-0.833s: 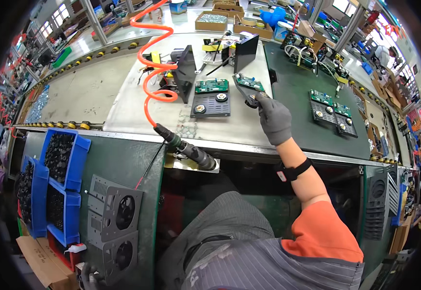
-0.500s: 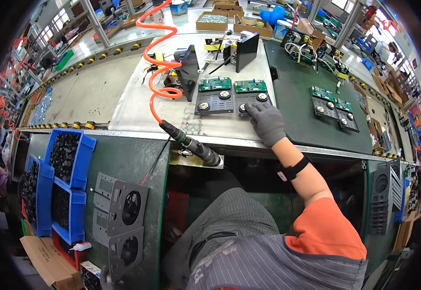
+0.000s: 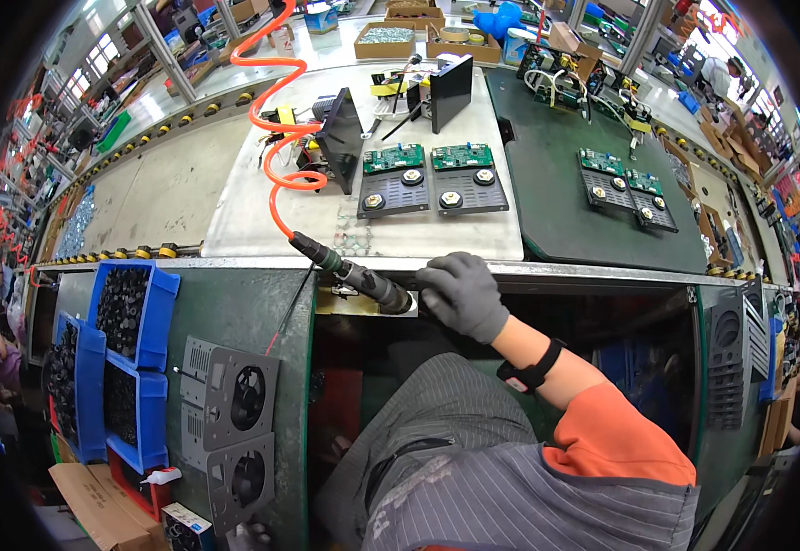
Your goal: Assembling cooling fans onto a metal housing frame using an electric screwdriver.
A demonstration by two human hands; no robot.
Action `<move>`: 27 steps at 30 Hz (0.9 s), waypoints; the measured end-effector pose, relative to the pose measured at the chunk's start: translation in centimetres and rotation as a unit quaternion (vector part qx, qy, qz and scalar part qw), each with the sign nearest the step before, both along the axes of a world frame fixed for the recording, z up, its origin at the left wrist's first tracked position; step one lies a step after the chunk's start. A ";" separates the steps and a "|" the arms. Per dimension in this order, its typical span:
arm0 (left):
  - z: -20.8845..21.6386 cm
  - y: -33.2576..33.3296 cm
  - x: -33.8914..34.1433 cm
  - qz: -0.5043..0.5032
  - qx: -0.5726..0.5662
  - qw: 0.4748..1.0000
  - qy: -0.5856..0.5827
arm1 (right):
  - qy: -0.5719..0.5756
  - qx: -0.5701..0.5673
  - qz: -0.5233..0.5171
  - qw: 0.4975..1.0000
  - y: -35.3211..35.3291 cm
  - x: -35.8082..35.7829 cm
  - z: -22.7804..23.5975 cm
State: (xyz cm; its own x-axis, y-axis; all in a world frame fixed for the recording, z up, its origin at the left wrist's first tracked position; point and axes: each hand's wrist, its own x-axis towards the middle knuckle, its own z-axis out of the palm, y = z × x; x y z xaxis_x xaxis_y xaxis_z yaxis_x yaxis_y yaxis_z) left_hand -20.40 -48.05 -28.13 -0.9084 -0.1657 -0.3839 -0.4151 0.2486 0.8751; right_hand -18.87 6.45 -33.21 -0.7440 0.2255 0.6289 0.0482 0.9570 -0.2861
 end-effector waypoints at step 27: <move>18.3 -18.7 -6.9 0.025 -0.527 0.841 0.122 | -0.050 0.047 -0.012 0.998 3.7 -1.7 -6.4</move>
State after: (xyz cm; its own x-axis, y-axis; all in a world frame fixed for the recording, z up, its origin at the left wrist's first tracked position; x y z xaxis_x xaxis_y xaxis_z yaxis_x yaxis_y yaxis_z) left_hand -27.30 -66.74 -9.86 -0.9207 -0.3374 0.1962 -0.2883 0.9268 0.2408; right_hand -20.58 10.19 -39.62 -0.7997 0.1868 0.5706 0.0946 0.9777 -0.1875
